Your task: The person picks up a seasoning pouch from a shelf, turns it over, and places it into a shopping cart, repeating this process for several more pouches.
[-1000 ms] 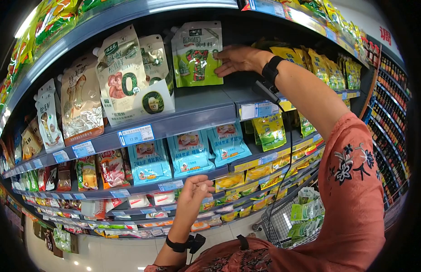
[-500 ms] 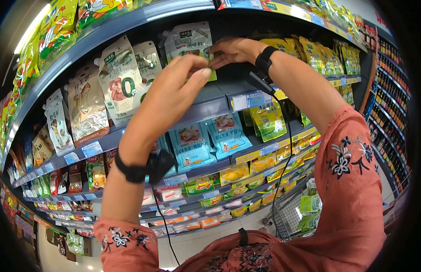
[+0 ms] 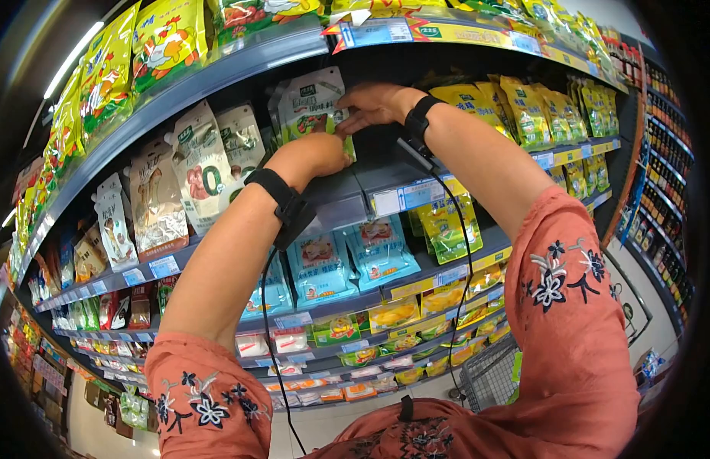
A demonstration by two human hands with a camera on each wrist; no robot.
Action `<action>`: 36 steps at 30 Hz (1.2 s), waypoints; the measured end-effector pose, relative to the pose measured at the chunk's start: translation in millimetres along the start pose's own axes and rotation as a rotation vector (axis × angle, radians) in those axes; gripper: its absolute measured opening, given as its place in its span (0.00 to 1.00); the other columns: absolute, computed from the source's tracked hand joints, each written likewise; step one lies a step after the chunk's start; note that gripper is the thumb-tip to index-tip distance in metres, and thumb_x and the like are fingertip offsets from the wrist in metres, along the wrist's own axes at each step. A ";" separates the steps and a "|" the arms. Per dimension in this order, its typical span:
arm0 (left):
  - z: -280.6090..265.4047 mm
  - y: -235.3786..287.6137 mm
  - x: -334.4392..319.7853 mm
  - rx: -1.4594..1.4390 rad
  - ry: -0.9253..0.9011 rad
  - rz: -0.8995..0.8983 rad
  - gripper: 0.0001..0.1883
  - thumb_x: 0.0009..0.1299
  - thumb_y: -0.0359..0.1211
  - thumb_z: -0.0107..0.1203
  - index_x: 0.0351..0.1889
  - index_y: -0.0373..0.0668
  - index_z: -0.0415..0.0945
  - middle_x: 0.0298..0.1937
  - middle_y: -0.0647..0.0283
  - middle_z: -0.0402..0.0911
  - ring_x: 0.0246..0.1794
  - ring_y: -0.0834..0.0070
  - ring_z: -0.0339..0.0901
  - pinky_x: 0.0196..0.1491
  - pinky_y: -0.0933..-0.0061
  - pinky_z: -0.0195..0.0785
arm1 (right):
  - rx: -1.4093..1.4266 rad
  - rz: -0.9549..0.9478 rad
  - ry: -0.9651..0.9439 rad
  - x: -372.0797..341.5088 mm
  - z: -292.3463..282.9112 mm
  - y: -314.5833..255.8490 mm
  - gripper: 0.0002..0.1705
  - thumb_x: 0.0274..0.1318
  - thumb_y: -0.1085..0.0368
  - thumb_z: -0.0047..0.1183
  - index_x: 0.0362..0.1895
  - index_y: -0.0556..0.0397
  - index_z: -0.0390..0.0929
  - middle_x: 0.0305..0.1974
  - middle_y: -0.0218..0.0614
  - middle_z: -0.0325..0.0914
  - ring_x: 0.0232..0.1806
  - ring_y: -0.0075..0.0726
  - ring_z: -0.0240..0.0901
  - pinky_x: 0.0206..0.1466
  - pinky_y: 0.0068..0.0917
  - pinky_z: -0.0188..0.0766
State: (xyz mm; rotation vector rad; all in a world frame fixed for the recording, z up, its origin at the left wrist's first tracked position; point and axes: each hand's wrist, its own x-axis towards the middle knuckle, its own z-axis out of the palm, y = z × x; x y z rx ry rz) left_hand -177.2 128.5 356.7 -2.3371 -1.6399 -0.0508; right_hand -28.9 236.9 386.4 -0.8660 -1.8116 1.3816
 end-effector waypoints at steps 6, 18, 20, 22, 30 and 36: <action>-0.7 2.7 21.9 0.046 -0.151 -0.026 0.30 0.73 0.52 0.49 0.62 0.38 0.75 0.60 0.43 0.78 0.61 0.48 0.75 0.64 0.56 0.66 | 0.014 0.008 -0.054 19.7 -8.1 6.0 0.23 0.68 0.63 0.53 0.62 0.61 0.66 0.56 0.50 0.71 0.56 0.50 0.78 0.60 0.41 0.79; -10.3 -1.1 22.6 0.041 -0.176 -0.054 0.27 0.73 0.50 0.48 0.59 0.39 0.78 0.64 0.51 0.78 0.62 0.54 0.76 0.63 0.59 0.68 | -0.178 -0.215 -0.328 96.0 -40.2 37.0 0.25 0.65 0.71 0.54 0.65 0.57 0.67 0.56 0.46 0.70 0.56 0.43 0.79 0.59 0.32 0.79; -0.3 -13.1 33.3 0.018 -0.129 -0.100 0.28 0.73 0.50 0.49 0.58 0.37 0.78 0.62 0.49 0.79 0.60 0.55 0.77 0.61 0.59 0.69 | -0.186 -0.264 -0.363 97.1 -46.3 42.8 0.22 0.65 0.65 0.56 0.61 0.59 0.69 0.54 0.46 0.72 0.54 0.43 0.79 0.60 0.34 0.78; -5.5 -20.0 39.3 -0.015 -0.148 -0.135 0.29 0.72 0.51 0.49 0.57 0.35 0.78 0.60 0.48 0.79 0.58 0.56 0.78 0.60 0.58 0.70 | -0.192 -0.280 -0.361 96.9 -51.5 43.9 0.23 0.66 0.59 0.57 0.58 0.60 0.72 0.53 0.46 0.75 0.53 0.43 0.79 0.61 0.36 0.77; -8.1 -34.0 54.0 -0.035 -0.332 -0.198 0.35 0.73 0.52 0.49 0.73 0.40 0.63 0.69 0.48 0.72 0.68 0.58 0.71 0.66 0.62 0.64 | -0.075 -0.033 -0.104 27.3 -23.5 13.2 0.26 0.70 0.56 0.52 0.62 0.61 0.69 0.56 0.52 0.75 0.57 0.46 0.77 0.64 0.40 0.74; 0.2 -46.6 65.7 0.080 -0.268 -0.144 0.37 0.72 0.57 0.48 0.71 0.41 0.68 0.76 0.51 0.63 0.76 0.55 0.61 0.73 0.57 0.57 | -0.047 -0.105 -0.034 -32.0 -25.0 2.4 0.30 0.69 0.59 0.54 0.64 0.68 0.63 0.57 0.58 0.72 0.59 0.54 0.76 0.64 0.44 0.76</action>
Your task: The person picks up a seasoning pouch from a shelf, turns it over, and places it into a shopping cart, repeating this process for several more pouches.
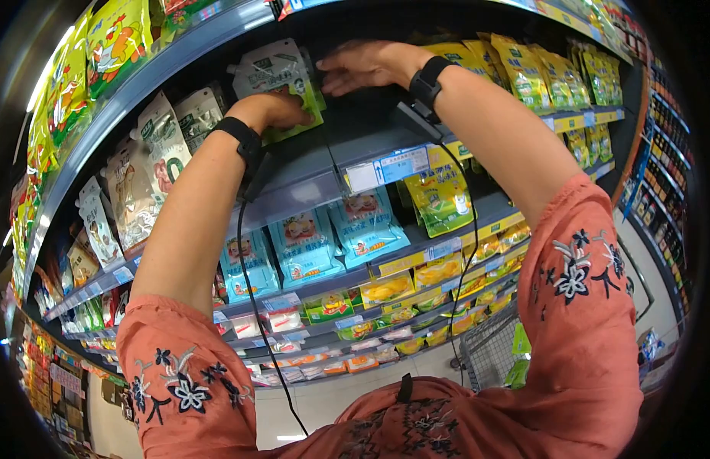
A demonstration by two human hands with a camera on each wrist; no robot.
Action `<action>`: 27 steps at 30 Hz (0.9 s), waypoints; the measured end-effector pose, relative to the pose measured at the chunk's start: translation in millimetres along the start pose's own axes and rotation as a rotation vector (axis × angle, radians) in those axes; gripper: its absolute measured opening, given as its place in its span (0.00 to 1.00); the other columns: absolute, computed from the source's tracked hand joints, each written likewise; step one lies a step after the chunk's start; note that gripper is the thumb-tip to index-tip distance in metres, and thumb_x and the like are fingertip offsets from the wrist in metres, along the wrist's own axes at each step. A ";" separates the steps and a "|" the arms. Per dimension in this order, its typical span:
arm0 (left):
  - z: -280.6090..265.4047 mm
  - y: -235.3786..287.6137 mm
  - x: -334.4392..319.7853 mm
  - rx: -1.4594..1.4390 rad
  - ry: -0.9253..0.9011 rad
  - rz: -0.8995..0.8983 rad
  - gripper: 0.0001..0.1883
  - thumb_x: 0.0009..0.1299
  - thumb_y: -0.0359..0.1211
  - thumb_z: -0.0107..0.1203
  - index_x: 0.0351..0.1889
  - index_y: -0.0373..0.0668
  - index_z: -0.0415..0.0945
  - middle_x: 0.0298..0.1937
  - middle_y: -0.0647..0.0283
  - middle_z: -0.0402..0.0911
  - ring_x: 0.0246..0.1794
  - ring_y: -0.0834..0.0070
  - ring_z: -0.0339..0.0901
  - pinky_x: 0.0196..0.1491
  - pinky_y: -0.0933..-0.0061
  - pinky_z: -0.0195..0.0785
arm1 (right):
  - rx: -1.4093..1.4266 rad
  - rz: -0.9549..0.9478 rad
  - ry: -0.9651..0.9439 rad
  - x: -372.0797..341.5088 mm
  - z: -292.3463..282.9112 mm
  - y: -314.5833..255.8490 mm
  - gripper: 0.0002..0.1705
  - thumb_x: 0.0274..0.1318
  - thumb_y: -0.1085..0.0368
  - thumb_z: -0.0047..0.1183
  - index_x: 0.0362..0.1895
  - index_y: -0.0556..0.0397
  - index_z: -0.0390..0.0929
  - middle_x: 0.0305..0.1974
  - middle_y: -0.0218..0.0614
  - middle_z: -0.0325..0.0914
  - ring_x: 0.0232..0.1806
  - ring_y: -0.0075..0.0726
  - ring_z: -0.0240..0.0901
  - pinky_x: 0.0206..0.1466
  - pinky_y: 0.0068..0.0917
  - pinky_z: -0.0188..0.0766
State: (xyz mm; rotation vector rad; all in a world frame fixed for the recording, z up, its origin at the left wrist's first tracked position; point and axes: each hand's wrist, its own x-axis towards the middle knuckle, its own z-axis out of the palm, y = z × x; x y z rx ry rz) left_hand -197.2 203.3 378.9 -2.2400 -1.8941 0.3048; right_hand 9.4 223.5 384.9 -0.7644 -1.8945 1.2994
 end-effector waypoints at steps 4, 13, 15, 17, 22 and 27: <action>-1.0 2.9 -12.6 -0.058 0.003 0.038 0.36 0.72 0.57 0.49 0.68 0.41 0.71 0.72 0.51 0.68 0.71 0.57 0.67 0.69 0.57 0.61 | 0.041 -0.081 0.027 -41.8 -1.5 -5.8 0.32 0.69 0.59 0.55 0.65 0.71 0.61 0.57 0.61 0.71 0.60 0.58 0.75 0.65 0.47 0.75; -25.9 63.0 -120.0 -0.335 0.275 0.529 0.30 0.78 0.49 0.50 0.68 0.35 0.68 0.64 0.51 0.76 0.64 0.63 0.73 0.66 0.67 0.65 | 0.385 -0.209 -0.100 -152.9 -27.3 -3.0 0.34 0.73 0.58 0.48 0.68 0.74 0.53 0.60 0.71 0.68 0.61 0.66 0.73 0.65 0.52 0.74; -21.3 86.3 -148.6 -0.374 0.335 0.646 0.28 0.78 0.47 0.52 0.67 0.36 0.69 0.62 0.51 0.77 0.63 0.64 0.74 0.65 0.67 0.65 | 0.451 -0.236 -0.102 -179.5 -25.0 -0.2 0.35 0.73 0.58 0.48 0.68 0.74 0.52 0.61 0.71 0.68 0.61 0.65 0.73 0.65 0.52 0.73; -11.3 105.2 -171.9 -0.427 0.398 0.734 0.26 0.77 0.44 0.53 0.66 0.37 0.71 0.61 0.51 0.78 0.63 0.64 0.74 0.65 0.67 0.65 | 0.454 -0.239 -0.042 -203.1 -22.2 5.3 0.31 0.74 0.57 0.47 0.66 0.72 0.57 0.59 0.71 0.69 0.60 0.64 0.73 0.66 0.53 0.73; 34.1 154.2 -219.0 -0.626 0.374 1.005 0.24 0.74 0.41 0.57 0.63 0.37 0.73 0.54 0.54 0.80 0.58 0.66 0.76 0.61 0.67 0.66 | 0.342 -0.177 0.033 -266.7 -11.5 25.4 0.25 0.76 0.56 0.42 0.61 0.68 0.64 0.52 0.58 0.76 0.53 0.52 0.79 0.58 0.47 0.79; 121.1 185.2 -225.3 -0.866 0.076 1.159 0.25 0.71 0.38 0.62 0.63 0.37 0.73 0.51 0.50 0.80 0.53 0.57 0.79 0.55 0.64 0.70 | 0.188 -0.025 0.179 -352.4 -1.0 53.3 0.26 0.75 0.54 0.43 0.61 0.67 0.67 0.48 0.50 0.79 0.46 0.45 0.81 0.50 0.38 0.81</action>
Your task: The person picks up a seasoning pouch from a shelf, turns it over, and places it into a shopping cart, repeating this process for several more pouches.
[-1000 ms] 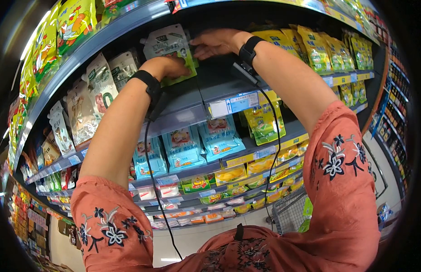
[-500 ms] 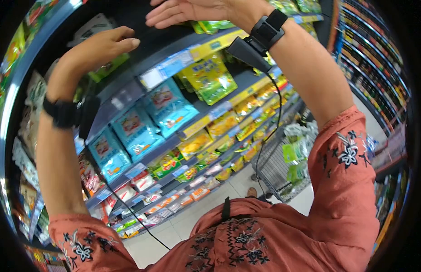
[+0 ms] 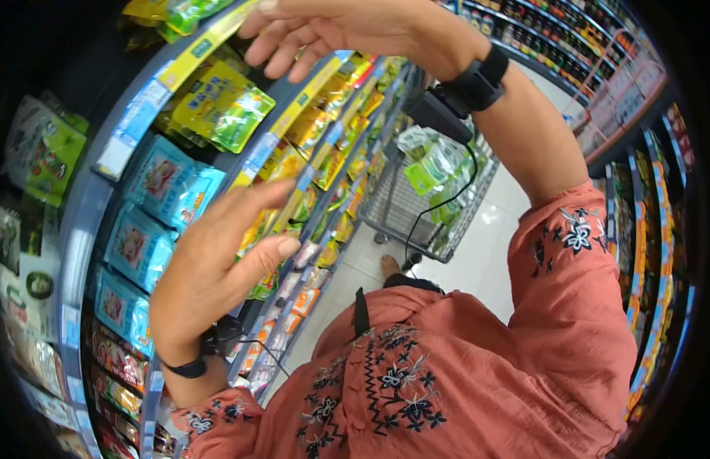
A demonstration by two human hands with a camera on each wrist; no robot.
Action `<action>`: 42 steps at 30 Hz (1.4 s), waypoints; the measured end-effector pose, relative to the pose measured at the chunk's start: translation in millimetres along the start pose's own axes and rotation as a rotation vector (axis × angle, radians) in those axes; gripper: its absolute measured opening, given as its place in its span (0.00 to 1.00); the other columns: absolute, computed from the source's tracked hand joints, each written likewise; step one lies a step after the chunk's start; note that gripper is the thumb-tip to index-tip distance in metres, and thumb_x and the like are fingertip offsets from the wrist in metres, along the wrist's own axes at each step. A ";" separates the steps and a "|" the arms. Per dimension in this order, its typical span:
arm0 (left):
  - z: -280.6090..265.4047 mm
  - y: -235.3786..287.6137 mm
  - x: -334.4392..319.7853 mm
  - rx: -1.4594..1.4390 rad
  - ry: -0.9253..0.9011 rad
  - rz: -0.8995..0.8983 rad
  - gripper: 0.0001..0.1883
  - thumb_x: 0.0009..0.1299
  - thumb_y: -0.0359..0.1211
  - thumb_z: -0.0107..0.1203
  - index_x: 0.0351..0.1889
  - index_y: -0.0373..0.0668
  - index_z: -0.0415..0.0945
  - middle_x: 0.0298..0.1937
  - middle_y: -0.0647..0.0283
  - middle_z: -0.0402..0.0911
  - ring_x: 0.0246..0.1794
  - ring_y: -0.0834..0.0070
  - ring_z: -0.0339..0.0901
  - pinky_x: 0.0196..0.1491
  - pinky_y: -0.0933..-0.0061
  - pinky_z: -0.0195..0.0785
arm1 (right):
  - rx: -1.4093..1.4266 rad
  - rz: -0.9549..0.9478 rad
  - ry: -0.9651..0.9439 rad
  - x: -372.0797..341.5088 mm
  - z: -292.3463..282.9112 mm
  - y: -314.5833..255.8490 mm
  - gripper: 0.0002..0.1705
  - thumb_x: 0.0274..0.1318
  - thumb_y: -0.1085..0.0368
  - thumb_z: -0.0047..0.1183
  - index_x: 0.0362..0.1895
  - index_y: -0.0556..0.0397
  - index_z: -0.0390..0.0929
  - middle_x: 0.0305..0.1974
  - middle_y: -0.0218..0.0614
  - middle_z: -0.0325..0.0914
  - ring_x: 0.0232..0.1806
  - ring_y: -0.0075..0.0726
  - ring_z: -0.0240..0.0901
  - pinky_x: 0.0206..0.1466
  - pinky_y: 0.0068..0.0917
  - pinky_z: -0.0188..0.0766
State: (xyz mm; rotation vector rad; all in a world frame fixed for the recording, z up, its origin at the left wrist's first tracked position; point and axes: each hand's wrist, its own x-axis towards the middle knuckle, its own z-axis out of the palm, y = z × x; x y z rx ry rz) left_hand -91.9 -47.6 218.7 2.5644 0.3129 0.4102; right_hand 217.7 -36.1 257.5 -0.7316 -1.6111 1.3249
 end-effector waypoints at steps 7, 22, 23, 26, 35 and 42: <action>116.3 -95.1 -25.7 -0.375 -0.118 -0.376 0.23 0.73 0.37 0.58 0.64 0.38 0.72 0.51 0.50 0.83 0.53 0.60 0.81 0.56 0.66 0.71 | -0.096 0.026 0.623 -100.9 -61.5 21.5 0.24 0.72 0.56 0.51 0.58 0.64 0.73 0.44 0.45 0.83 0.42 0.38 0.83 0.44 0.32 0.84; 166.8 -144.4 58.6 -0.623 -0.183 -0.811 0.22 0.77 0.35 0.54 0.66 0.36 0.70 0.55 0.55 0.83 0.53 0.76 0.78 0.55 0.74 0.70 | 0.119 0.345 1.306 -260.5 -300.1 251.2 0.14 0.70 0.62 0.49 0.49 0.61 0.76 0.43 0.37 0.80 0.43 0.33 0.81 0.48 0.29 0.83; 172.5 -147.6 68.9 -0.624 -0.199 -0.811 0.22 0.77 0.36 0.54 0.66 0.36 0.70 0.55 0.55 0.83 0.53 0.76 0.78 0.55 0.75 0.70 | 0.163 0.356 1.335 -268.0 -309.7 265.9 0.14 0.69 0.63 0.50 0.49 0.63 0.75 0.43 0.40 0.79 0.43 0.35 0.82 0.47 0.30 0.84; 189.4 -154.0 93.7 -0.624 -0.250 -0.823 0.22 0.78 0.37 0.54 0.67 0.37 0.70 0.55 0.56 0.83 0.54 0.75 0.78 0.56 0.74 0.70 | 0.253 0.412 1.422 -283.6 -330.7 312.2 0.13 0.67 0.66 0.50 0.47 0.66 0.74 0.43 0.43 0.78 0.42 0.38 0.82 0.45 0.30 0.84; 225.1 -164.4 148.9 -0.698 -0.368 -0.935 0.23 0.77 0.36 0.54 0.67 0.36 0.69 0.55 0.57 0.82 0.54 0.74 0.78 0.58 0.73 0.69 | 0.202 0.795 1.483 -363.1 -341.5 450.6 0.13 0.62 0.63 0.55 0.46 0.58 0.76 0.37 0.40 0.79 0.34 0.39 0.81 0.33 0.39 0.82; 242.2 -182.1 168.9 -0.698 -0.400 -1.003 0.22 0.78 0.34 0.54 0.67 0.36 0.69 0.55 0.56 0.82 0.55 0.75 0.77 0.59 0.73 0.68 | 0.182 1.107 1.413 -378.4 -318.3 513.2 0.18 0.64 0.68 0.45 0.54 0.64 0.75 0.42 0.49 0.84 0.31 0.46 0.86 0.28 0.43 0.85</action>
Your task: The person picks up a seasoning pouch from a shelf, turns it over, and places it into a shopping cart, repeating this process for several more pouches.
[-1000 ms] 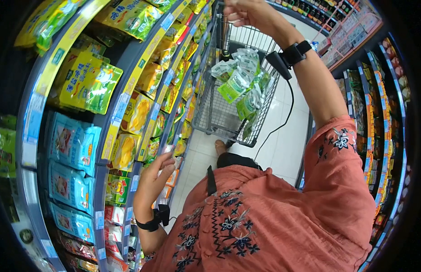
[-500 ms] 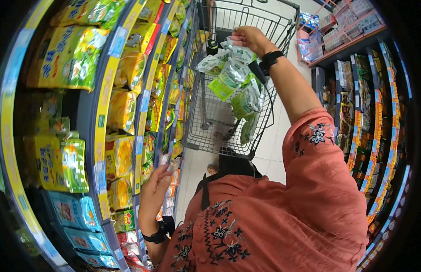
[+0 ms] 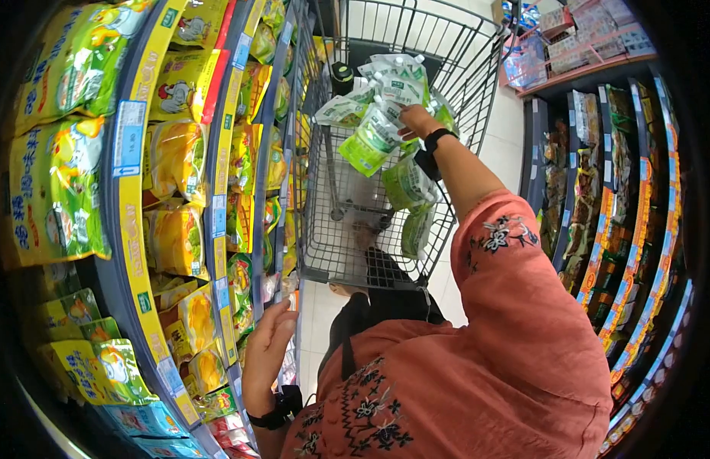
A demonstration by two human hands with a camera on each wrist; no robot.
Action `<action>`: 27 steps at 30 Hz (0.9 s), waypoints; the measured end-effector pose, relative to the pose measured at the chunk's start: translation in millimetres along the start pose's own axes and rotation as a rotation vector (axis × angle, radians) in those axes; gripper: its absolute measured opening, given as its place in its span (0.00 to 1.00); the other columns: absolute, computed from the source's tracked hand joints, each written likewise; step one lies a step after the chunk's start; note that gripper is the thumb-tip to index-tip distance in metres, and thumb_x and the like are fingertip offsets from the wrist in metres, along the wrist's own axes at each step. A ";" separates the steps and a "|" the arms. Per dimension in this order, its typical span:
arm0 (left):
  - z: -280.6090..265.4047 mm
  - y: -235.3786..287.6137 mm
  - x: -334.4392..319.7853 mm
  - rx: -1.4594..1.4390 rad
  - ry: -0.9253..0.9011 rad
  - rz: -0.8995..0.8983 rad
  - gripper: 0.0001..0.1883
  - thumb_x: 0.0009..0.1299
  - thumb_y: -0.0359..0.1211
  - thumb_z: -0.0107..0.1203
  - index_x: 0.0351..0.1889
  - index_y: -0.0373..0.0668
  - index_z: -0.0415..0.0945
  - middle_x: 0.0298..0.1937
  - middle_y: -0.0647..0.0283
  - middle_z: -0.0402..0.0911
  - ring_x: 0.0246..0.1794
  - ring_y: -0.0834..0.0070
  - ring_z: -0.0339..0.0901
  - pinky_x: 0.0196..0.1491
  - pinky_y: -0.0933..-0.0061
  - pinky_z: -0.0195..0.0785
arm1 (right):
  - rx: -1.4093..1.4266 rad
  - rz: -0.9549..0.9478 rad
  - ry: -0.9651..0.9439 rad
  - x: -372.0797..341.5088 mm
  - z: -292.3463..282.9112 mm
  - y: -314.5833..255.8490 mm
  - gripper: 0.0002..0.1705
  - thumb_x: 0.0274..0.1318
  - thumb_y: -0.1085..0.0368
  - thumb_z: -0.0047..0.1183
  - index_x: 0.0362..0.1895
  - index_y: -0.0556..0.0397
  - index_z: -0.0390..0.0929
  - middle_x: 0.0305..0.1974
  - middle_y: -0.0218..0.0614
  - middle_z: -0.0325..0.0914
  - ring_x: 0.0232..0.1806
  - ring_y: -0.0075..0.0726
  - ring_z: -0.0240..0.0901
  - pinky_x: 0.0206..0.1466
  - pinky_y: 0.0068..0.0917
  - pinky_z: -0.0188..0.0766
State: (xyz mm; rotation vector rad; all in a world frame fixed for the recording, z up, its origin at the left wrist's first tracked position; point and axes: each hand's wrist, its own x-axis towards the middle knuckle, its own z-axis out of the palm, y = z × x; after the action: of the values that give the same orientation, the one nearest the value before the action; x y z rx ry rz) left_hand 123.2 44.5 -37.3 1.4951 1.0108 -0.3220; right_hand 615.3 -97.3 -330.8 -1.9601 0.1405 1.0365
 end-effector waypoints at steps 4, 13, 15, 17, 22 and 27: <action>3.1 -5.7 12.3 -0.021 0.011 -0.056 0.21 0.78 0.34 0.53 0.67 0.36 0.69 0.55 0.55 0.83 0.55 0.74 0.77 0.60 0.73 0.68 | -0.205 0.054 -0.143 40.5 18.5 23.2 0.24 0.65 0.72 0.46 0.65 0.59 0.68 0.56 0.49 0.77 0.39 0.46 0.87 0.32 0.42 0.86; 6.0 -14.8 26.4 -0.067 0.046 -0.199 0.21 0.78 0.34 0.53 0.66 0.35 0.70 0.54 0.56 0.83 0.55 0.73 0.77 0.60 0.73 0.67 | -0.643 -0.100 0.019 81.5 49.5 52.4 0.18 0.63 0.64 0.52 0.50 0.65 0.76 0.51 0.59 0.77 0.41 0.54 0.83 0.33 0.42 0.84; 9.2 -15.4 28.1 -0.069 0.029 -0.207 0.22 0.78 0.35 0.53 0.66 0.34 0.70 0.54 0.56 0.83 0.55 0.73 0.77 0.60 0.73 0.67 | -0.736 -0.128 0.106 84.4 55.0 62.3 0.18 0.61 0.63 0.54 0.49 0.65 0.77 0.51 0.59 0.78 0.42 0.56 0.82 0.37 0.43 0.83; 12.8 -9.8 30.6 -0.030 0.013 -0.208 0.22 0.78 0.36 0.53 0.66 0.34 0.70 0.53 0.57 0.83 0.55 0.73 0.78 0.60 0.73 0.67 | -0.832 -0.208 0.216 84.1 58.9 67.4 0.19 0.58 0.63 0.56 0.49 0.65 0.78 0.50 0.61 0.77 0.48 0.62 0.79 0.50 0.47 0.79; 16.6 -18.1 32.9 -0.048 -0.001 -0.233 0.22 0.78 0.36 0.53 0.65 0.34 0.70 0.53 0.56 0.83 0.55 0.73 0.78 0.60 0.73 0.67 | -0.728 -0.212 0.214 87.0 58.3 71.2 0.20 0.55 0.62 0.57 0.50 0.61 0.79 0.52 0.64 0.75 0.54 0.68 0.74 0.58 0.49 0.73; 16.3 -29.3 30.3 -0.064 0.001 -0.232 0.22 0.78 0.37 0.53 0.65 0.34 0.71 0.53 0.56 0.83 0.55 0.73 0.78 0.60 0.72 0.68 | -0.745 -0.164 0.273 76.0 59.4 64.6 0.23 0.53 0.61 0.59 0.53 0.55 0.77 0.56 0.64 0.71 0.56 0.68 0.74 0.58 0.50 0.73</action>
State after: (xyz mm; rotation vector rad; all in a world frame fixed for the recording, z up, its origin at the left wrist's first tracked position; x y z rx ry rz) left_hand 124.9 38.1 -81.9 1.3226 1.1876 -0.4493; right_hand 598.2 -70.2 -442.3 -2.7261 -0.2974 0.7600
